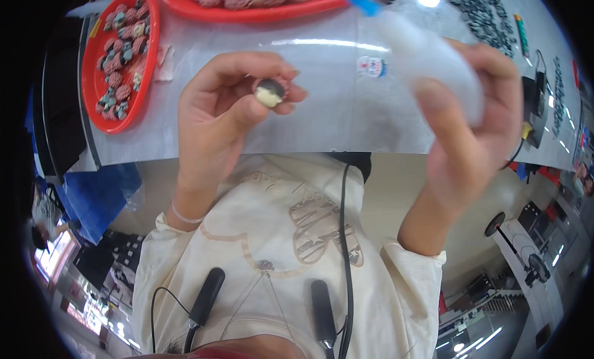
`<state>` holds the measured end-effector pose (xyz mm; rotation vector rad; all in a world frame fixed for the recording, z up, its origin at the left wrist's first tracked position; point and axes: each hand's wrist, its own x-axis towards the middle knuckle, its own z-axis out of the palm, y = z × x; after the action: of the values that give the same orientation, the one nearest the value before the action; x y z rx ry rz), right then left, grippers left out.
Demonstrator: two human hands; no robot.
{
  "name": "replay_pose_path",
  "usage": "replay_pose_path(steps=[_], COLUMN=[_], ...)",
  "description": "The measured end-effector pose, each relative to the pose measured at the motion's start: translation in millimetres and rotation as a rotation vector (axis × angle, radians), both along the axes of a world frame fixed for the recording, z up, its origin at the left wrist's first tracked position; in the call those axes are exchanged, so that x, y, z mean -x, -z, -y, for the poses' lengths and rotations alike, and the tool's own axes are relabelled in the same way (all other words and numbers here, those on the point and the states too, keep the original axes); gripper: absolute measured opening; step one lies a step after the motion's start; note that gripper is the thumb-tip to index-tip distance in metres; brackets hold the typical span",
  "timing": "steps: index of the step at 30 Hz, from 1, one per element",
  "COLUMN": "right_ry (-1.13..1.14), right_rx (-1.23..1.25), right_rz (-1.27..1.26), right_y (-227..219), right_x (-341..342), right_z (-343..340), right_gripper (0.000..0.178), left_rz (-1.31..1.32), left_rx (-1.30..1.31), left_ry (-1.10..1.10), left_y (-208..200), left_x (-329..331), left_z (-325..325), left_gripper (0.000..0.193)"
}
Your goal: The person assembles toy figurines by picking up figurine heads from a tray, applying glue with a squeeze bottle, attaching body pieces by hand, and placing the completed figurines onto another tray.
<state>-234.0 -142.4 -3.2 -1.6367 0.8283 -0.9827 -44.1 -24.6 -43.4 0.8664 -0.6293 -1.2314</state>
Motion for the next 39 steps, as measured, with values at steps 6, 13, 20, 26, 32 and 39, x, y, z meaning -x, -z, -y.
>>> replay_pose_path(steps=[6, 13, 20, 26, 32, 39], right_ry=[-0.020, -0.082, 0.192, 0.130, 0.105, 0.065], right_rx=[0.288, 0.355, 0.625, 0.773, 0.792, 0.110], right_rz=[-0.179, -0.351, -0.668, -0.747, -0.699, -0.072], right_y=[28.1, 17.1, 24.9, 23.4, 22.4, 0.6], right_x=[-29.5, -5.6, 0.1, -0.2, 1.4, 6.3], right_z=[6.7, 53.7, 109.8, 106.8, 99.5, 56.5], right_gripper=[0.040, 0.031, 0.015, 0.012, 0.016, 0.017], left_rz=[0.012, 0.011, 0.011, 0.029, 0.017, 0.004], left_rx=[-0.025, -0.047, -0.026, -0.016, -0.028, 0.000], left_ry=[-0.016, -0.017, -0.002, 0.008, 0.010, 0.017], left_y=[0.2, -2.8, -0.5, -0.5, -0.1, -0.6], left_x=[-0.9, -1.0, 0.1, 0.3, 0.6, 0.3], left_z=[-4.5, -4.9, -1.8, -2.6, -4.7, -2.9], left_gripper=[0.032, 0.030, 0.031, 0.030, 0.030, 0.029])
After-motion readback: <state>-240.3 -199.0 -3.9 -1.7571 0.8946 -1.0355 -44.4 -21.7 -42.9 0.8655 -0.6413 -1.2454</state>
